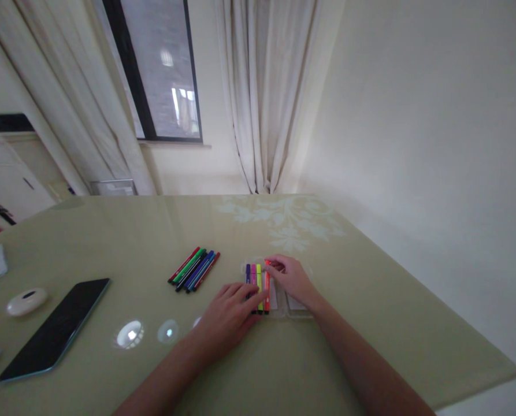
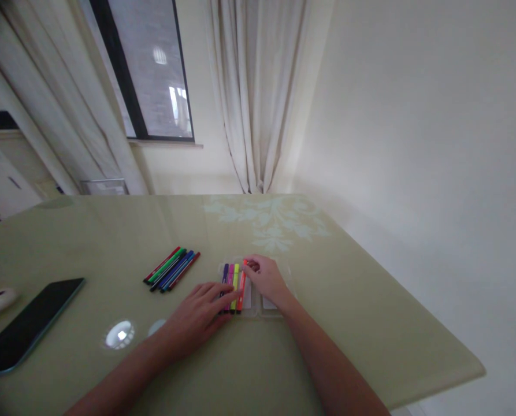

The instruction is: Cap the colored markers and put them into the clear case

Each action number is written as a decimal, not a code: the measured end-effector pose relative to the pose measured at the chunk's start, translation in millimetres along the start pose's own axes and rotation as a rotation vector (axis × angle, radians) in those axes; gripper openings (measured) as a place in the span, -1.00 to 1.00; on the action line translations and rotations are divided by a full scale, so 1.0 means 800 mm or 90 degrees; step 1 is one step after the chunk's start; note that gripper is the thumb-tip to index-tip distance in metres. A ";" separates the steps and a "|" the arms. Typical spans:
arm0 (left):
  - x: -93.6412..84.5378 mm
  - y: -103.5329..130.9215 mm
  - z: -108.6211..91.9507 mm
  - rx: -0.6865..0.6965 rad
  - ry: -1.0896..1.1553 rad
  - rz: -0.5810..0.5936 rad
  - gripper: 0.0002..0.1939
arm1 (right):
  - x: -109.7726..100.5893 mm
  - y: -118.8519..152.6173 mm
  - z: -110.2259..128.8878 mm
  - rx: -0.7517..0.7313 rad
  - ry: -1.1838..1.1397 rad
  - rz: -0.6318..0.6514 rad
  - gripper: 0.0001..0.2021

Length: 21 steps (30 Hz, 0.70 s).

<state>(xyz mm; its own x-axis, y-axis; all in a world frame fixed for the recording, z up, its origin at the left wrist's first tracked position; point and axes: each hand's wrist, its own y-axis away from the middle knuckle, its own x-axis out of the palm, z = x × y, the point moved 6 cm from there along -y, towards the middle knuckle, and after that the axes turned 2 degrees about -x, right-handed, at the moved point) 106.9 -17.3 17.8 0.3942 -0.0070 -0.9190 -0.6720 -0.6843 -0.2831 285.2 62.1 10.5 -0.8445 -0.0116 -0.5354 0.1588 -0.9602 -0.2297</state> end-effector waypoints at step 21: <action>-0.023 0.001 0.045 -0.143 -0.071 -0.101 -0.71 | 0.002 0.006 0.016 -0.057 0.132 0.073 -0.88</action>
<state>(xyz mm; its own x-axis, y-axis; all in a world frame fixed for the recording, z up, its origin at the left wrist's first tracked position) 76.2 8.5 24.7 0.4027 0.1845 -0.8965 -0.4474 -0.8148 -0.3687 277.8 54.2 18.7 -0.6972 -0.0526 -0.7150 0.2997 -0.9274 -0.2240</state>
